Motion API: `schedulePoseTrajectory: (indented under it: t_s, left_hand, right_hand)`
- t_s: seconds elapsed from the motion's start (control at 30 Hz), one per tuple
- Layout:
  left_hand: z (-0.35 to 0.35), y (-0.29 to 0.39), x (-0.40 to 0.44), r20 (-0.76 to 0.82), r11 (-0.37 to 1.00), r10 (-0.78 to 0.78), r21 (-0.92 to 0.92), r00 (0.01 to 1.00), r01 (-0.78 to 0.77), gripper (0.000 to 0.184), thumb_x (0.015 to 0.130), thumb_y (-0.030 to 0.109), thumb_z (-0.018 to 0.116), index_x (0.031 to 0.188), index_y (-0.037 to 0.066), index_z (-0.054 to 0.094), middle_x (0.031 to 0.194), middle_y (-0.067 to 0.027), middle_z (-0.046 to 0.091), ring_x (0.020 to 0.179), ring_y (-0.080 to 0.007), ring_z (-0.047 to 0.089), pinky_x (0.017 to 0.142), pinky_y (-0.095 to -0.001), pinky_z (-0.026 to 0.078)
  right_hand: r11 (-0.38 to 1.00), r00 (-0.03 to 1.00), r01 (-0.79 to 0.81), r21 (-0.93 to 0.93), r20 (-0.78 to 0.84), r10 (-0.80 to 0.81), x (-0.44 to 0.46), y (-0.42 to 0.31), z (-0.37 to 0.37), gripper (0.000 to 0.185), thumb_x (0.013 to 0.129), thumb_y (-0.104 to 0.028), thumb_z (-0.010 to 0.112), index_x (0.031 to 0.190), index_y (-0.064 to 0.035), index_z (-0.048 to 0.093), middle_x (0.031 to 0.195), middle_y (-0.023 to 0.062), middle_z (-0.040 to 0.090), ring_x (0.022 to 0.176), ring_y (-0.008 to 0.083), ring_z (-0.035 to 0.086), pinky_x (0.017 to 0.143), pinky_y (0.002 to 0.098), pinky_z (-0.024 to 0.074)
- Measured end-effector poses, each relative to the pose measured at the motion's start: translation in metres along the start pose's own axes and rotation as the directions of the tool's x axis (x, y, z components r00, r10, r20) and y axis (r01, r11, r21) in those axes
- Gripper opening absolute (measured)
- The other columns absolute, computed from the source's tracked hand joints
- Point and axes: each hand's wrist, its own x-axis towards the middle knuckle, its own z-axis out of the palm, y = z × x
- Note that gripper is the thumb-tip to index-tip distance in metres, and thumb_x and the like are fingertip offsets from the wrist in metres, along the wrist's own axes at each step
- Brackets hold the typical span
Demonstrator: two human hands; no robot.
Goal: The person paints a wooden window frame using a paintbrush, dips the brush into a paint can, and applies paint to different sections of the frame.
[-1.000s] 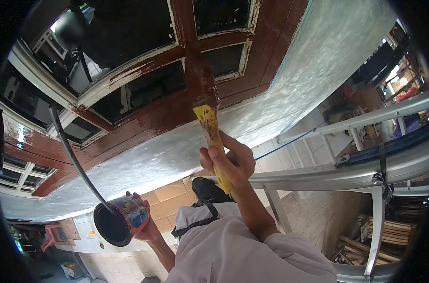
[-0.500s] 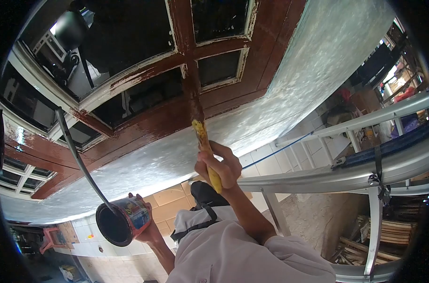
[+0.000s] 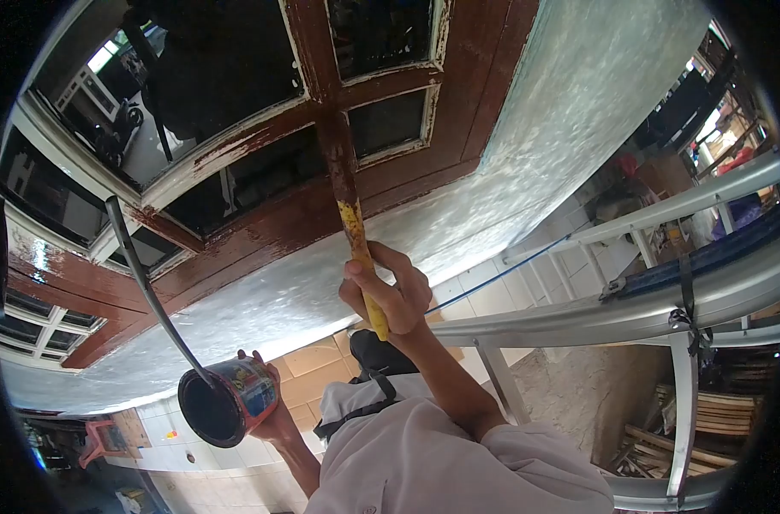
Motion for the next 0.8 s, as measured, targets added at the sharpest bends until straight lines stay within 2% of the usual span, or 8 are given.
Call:
schedulePoseTrajectory:
  t_s: [0.17, 0.2, 0.33, 0.47, 0.57, 0.6, 0.7, 0.8]
  left_hand:
    - [-0.005, 0.001, 0.003, 0.035, 1.0, -0.007, 0.029, 0.999, 0.006, 0.082, 0.083, 0.042, 0.066, 0.147, 0.01, 0.028, 0.152, -0.0194, 0.025, 0.14, -0.042, 0.022, 0.113, -0.0557, 0.02]
    - [-0.004, 0.002, 0.003, 0.033, 1.0, -0.01, 0.029, 0.999, 0.009, 0.082, 0.083, 0.042, 0.066, 0.147, 0.01, 0.028, 0.152, -0.0193, 0.025, 0.14, -0.0418, 0.022, 0.113, -0.0558, 0.02]
    - [-0.005, 0.001, 0.003, 0.02, 0.999, -0.015, 0.038, 1.0, 0.014, 0.082, 0.083, 0.042, 0.066, 0.147, 0.01, 0.027, 0.152, -0.0189, 0.025, 0.14, -0.0412, 0.021, 0.114, -0.056, 0.019]
    - [-0.002, -0.002, 0.002, -0.005, 1.0, -0.025, -0.016, 1.0, 0.025, 0.075, 0.085, 0.037, 0.065, 0.147, 0.013, 0.03, 0.153, -0.0188, 0.023, 0.14, -0.0426, 0.021, 0.111, -0.0594, 0.021]
    - [0.004, -0.005, 0.001, -0.034, 0.998, -0.027, -0.053, 0.999, 0.025, 0.072, 0.086, 0.034, 0.065, 0.147, 0.014, 0.031, 0.153, -0.0184, 0.022, 0.14, -0.043, 0.021, 0.11, -0.0609, 0.024]
    - [0.005, -0.006, 0.001, -0.045, 0.998, -0.025, -0.057, 0.999, 0.022, 0.072, 0.086, 0.033, 0.065, 0.146, 0.014, 0.031, 0.153, -0.0181, 0.022, 0.14, -0.0428, 0.021, 0.11, -0.0608, 0.024]
    - [0.002, -0.006, 0.001, -0.043, 0.998, -0.033, -0.047, 0.999, 0.031, 0.071, 0.086, 0.032, 0.065, 0.146, 0.014, 0.031, 0.152, -0.0177, 0.024, 0.14, -0.0428, 0.021, 0.11, -0.0608, 0.025]
    - [0.001, -0.006, 0.001, -0.019, 0.998, -0.046, -0.054, 0.999, 0.045, 0.07, 0.086, 0.032, 0.064, 0.146, 0.014, 0.032, 0.152, -0.0184, 0.025, 0.14, -0.0431, 0.021, 0.11, -0.0606, 0.025]
  right_hand:
    - [0.996, 0.996, -0.086, 0.03, 0.023, 0.086, -0.007, -0.004, -0.012, 0.047, 0.065, 0.005, 0.076, 0.107, -0.0135, 0.064, 0.098, 0.0123, 0.065, 0.074, 0.018, 0.068, 0.057, 0.0239, 0.0529]
    - [0.991, 0.992, -0.124, 0.054, 0.039, 0.122, -0.008, -0.006, -0.017, 0.038, 0.071, 0.006, 0.073, 0.103, -0.0097, 0.06, 0.098, 0.0146, 0.065, 0.076, 0.0199, 0.069, 0.059, 0.0247, 0.0549]
    - [0.955, 0.981, -0.129, 0.267, -0.103, 0.162, 0.01, -0.012, -0.021, 0.028, 0.083, 0.004, 0.066, 0.106, -0.0052, 0.053, 0.095, 0.0194, 0.063, 0.083, 0.0249, 0.07, 0.068, 0.0262, 0.0575]
    - [0.975, 0.99, -0.048, 0.217, -0.119, 0.075, 0.02, -0.007, -0.015, 0.032, 0.079, 0.001, 0.071, 0.106, -0.0087, 0.058, 0.096, 0.0171, 0.064, 0.076, 0.0221, 0.07, 0.061, 0.0253, 0.0559]
    - [1.0, 0.994, -0.029, 0.013, 0.102, 0.027, 0.024, -0.007, -0.016, 0.025, 0.088, -0.002, 0.062, 0.107, -0.0041, 0.045, 0.096, 0.0249, 0.06, 0.076, 0.0267, 0.07, 0.064, 0.0306, 0.0601]
    - [1.0, 0.998, -0.013, 0.0, 0.063, 0.013, 0.016, -0.003, -0.013, 0.03, 0.081, 0.0, 0.069, 0.104, -0.0071, 0.052, 0.094, 0.0203, 0.064, 0.072, 0.0228, 0.069, 0.06, 0.0275, 0.0574]
    - [0.995, 0.998, 0.035, -0.092, 0.061, -0.03, 0.006, -0.002, -0.013, 0.053, 0.063, 0.002, 0.074, 0.112, -0.016, 0.064, 0.094, 0.0122, 0.065, 0.069, 0.0193, 0.067, 0.054, 0.0243, 0.0526]
    - [0.992, 0.995, 0.015, -0.122, 0.097, -0.004, -0.001, -0.008, -0.018, 0.04, 0.071, 0.001, 0.074, 0.106, -0.014, 0.061, 0.09, 0.0125, 0.066, 0.068, 0.0193, 0.068, 0.055, 0.0246, 0.0529]
